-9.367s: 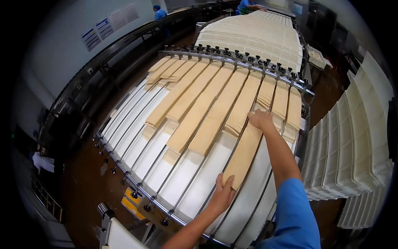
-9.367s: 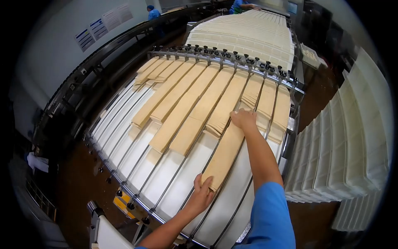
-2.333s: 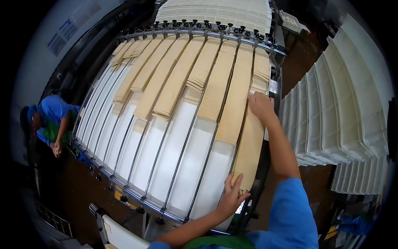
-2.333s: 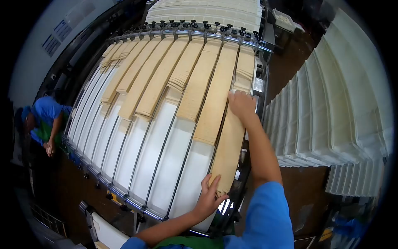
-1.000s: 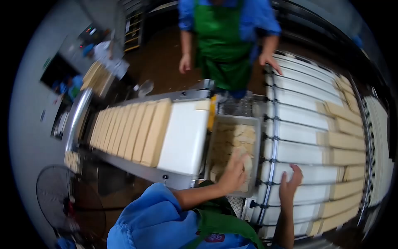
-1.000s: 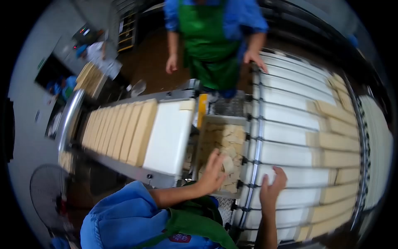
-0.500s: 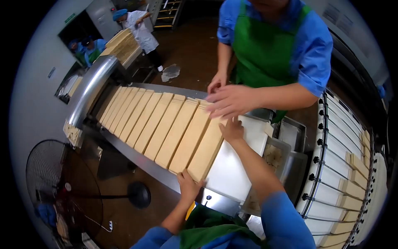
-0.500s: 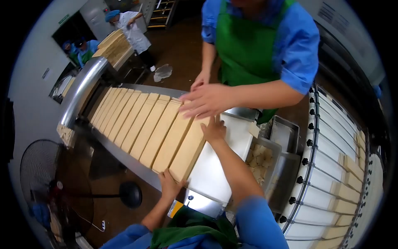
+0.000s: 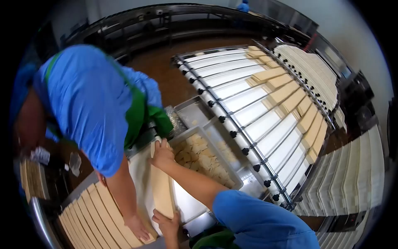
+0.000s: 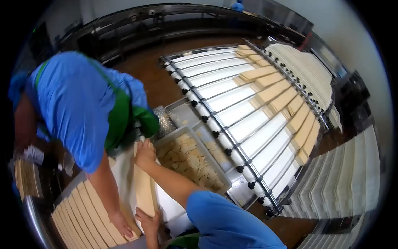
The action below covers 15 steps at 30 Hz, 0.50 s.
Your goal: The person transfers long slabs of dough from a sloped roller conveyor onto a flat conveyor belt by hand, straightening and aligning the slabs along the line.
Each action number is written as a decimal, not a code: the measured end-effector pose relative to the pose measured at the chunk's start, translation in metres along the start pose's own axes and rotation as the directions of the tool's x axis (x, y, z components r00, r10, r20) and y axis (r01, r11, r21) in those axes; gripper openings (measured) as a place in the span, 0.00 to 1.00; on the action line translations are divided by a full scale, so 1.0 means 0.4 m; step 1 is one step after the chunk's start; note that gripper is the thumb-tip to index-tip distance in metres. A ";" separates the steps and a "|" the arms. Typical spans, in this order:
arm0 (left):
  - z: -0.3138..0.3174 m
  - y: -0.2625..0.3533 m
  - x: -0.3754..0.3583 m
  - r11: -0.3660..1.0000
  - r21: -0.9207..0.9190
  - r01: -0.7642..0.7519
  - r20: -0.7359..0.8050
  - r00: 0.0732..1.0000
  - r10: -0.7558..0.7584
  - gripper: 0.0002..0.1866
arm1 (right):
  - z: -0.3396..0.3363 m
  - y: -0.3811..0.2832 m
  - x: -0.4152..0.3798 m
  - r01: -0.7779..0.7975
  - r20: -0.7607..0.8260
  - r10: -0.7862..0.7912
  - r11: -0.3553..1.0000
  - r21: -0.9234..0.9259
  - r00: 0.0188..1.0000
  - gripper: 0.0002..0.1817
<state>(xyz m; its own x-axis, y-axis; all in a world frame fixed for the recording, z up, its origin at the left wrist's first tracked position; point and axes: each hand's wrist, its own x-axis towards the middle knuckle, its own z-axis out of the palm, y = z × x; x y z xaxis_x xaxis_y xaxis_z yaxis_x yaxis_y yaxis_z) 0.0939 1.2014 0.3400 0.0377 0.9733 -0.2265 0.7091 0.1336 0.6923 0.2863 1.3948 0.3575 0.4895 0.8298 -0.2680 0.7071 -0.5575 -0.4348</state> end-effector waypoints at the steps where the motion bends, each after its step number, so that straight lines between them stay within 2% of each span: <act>1: 0.015 0.016 0.008 1.000 0.006 -0.025 0.009 1.000 0.025 0.43 | -0.023 0.035 -0.003 -0.015 -0.018 0.015 1.000 0.012 1.000 0.49; 3: 0.053 0.049 0.027 0.993 0.075 -0.094 0.014 0.996 0.094 0.43 | -0.090 0.131 -0.008 -0.104 0.013 0.104 0.965 0.242 0.995 0.48; 4: 0.075 0.074 0.043 0.990 0.079 -0.114 0.014 0.993 0.114 0.43 | -0.133 0.181 -0.013 -0.132 -0.030 0.153 0.924 0.359 0.988 0.47; 5: 0.100 0.111 0.061 0.981 0.056 -0.187 -0.057 0.980 0.190 0.43 | -0.155 0.247 -0.014 -0.029 -0.210 0.134 0.899 0.438 0.969 0.46; 6: 0.127 0.153 0.076 0.966 0.036 -0.257 -0.129 0.957 0.260 0.43 | -0.210 0.303 -0.009 -0.031 -0.257 0.196 0.846 0.532 0.946 0.43; 7: 0.154 0.209 0.093 0.962 0.034 -0.272 -0.132 0.953 0.274 0.43 | -0.261 0.366 0.004 0.040 -0.416 0.195 0.869 0.493 0.888 0.43; 8: 0.179 0.283 0.116 0.934 0.023 -0.357 -0.148 0.923 0.356 0.43 | -0.314 0.429 0.020 0.101 -0.561 0.189 0.890 0.445 0.806 0.42; 9: 0.205 0.362 0.136 0.899 0.016 -0.438 -0.164 0.886 0.434 0.43 | -0.398 0.474 0.023 0.079 -0.547 0.280 0.837 0.542 0.789 0.42; 10: 0.233 0.445 0.151 0.889 -0.094 -0.448 -0.148 0.889 0.433 0.43 | -0.486 0.519 0.029 0.060 -0.522 0.365 0.775 0.630 0.771 0.41; 11: 0.256 0.526 0.168 0.870 -0.198 -0.451 -0.130 0.892 0.433 0.44 | -0.544 0.582 0.056 0.079 -0.556 0.385 0.767 0.637 0.737 0.41; 12: 0.288 0.591 0.199 0.802 -0.105 -0.588 -0.180 0.804 0.566 0.43 | -0.571 0.661 0.116 0.094 -0.618 0.396 0.788 0.608 0.680 0.41; 13: 0.326 0.648 0.233 0.709 -0.006 -0.705 -0.218 0.693 0.687 0.43 | -0.617 0.720 0.158 0.022 -0.570 0.467 0.761 0.648 0.676 0.40; 14: 0.361 0.705 0.259 0.702 0.003 -0.712 -0.223 0.684 0.695 0.43 | -0.644 0.785 0.208 -0.021 -0.568 0.494 0.766 0.642 0.659 0.40; 15: 0.396 0.760 0.282 0.650 -0.070 -0.757 -0.196 0.649 0.735 0.40 | -0.679 0.836 0.241 -0.104 -0.523 0.517 0.772 0.628 0.678 0.38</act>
<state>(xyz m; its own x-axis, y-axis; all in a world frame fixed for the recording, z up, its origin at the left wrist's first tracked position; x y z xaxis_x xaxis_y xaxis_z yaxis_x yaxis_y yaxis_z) 0.4251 1.3221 0.4164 0.4075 0.7665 0.4964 0.3832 -0.6370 0.6689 0.7085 1.2822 0.4197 0.9640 0.2622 0.0436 0.1747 -0.5016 -0.8473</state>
